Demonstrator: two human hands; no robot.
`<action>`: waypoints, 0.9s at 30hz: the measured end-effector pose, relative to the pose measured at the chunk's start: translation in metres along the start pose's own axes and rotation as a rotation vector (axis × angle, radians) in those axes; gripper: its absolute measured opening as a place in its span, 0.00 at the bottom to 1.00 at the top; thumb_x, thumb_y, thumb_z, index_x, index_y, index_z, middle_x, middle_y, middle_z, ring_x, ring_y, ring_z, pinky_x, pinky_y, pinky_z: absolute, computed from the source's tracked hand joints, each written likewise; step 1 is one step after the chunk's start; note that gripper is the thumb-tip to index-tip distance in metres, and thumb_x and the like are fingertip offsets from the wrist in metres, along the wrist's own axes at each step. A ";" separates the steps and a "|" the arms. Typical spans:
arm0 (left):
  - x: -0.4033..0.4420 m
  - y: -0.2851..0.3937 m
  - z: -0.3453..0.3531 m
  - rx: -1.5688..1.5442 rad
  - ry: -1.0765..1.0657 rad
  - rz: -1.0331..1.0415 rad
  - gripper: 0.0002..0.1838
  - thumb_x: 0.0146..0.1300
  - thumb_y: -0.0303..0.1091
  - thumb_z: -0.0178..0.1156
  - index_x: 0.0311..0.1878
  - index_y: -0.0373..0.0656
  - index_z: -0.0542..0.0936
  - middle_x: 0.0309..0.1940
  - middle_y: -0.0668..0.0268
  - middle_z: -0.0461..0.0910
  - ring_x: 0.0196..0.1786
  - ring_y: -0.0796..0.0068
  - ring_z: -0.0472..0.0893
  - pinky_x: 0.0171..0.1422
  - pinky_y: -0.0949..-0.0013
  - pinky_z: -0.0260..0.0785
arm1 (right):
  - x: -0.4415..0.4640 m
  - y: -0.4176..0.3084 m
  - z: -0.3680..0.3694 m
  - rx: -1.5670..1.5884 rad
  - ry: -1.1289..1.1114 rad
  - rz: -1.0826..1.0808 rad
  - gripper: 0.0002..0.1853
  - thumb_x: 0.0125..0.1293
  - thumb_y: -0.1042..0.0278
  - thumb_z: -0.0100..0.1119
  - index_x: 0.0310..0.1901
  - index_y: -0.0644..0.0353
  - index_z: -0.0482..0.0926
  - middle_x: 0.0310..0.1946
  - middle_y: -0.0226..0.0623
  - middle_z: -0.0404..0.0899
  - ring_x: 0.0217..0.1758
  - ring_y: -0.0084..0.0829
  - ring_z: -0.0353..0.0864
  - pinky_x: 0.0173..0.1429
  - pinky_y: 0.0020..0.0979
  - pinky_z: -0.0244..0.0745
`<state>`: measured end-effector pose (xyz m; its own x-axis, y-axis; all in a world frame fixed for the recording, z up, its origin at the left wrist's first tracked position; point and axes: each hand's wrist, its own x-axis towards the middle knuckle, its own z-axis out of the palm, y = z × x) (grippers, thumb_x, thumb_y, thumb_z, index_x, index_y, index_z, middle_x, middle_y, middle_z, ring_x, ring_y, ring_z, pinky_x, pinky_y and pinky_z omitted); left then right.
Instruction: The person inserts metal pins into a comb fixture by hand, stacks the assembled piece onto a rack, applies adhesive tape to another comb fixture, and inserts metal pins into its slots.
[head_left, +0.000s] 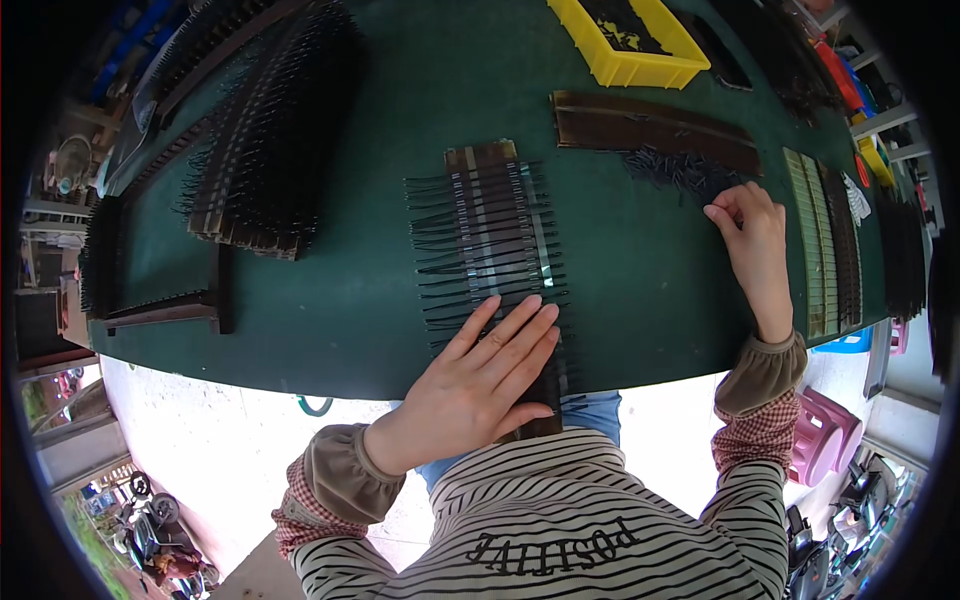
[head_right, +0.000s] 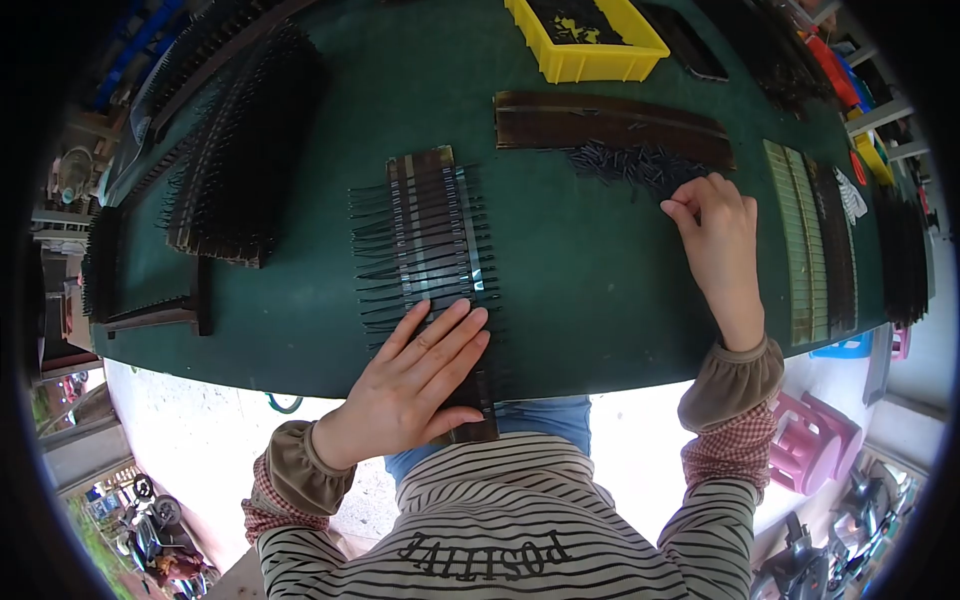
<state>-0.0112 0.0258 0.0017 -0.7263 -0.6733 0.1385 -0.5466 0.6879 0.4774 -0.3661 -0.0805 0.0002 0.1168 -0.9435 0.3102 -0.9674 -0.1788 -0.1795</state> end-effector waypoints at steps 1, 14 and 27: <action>0.000 0.000 0.000 -0.004 0.002 0.002 0.40 0.63 0.52 0.68 0.70 0.30 0.73 0.76 0.50 0.67 0.81 0.51 0.63 0.84 0.44 0.51 | -0.002 0.001 0.001 0.033 0.000 0.007 0.07 0.62 0.70 0.71 0.34 0.59 0.81 0.29 0.33 0.75 0.35 0.34 0.77 0.49 0.35 0.64; 0.001 -0.001 0.000 -0.012 0.032 0.003 0.38 0.64 0.50 0.68 0.69 0.32 0.74 0.75 0.51 0.69 0.80 0.52 0.65 0.84 0.44 0.52 | -0.020 -0.073 0.005 0.533 -0.252 -0.486 0.10 0.58 0.76 0.71 0.36 0.58 0.77 0.37 0.35 0.72 0.42 0.37 0.73 0.50 0.35 0.66; 0.000 -0.001 0.001 0.022 0.042 0.028 0.34 0.63 0.49 0.68 0.66 0.35 0.79 0.72 0.56 0.74 0.79 0.55 0.68 0.83 0.44 0.54 | -0.022 -0.100 -0.002 0.506 -0.411 -0.764 0.09 0.60 0.71 0.70 0.35 0.56 0.76 0.34 0.31 0.69 0.41 0.33 0.71 0.50 0.34 0.64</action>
<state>-0.0112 0.0252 0.0008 -0.7234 -0.6642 0.1884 -0.5358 0.7122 0.4535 -0.2728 -0.0414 0.0128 0.8278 -0.5319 0.1785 -0.4021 -0.7843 -0.4725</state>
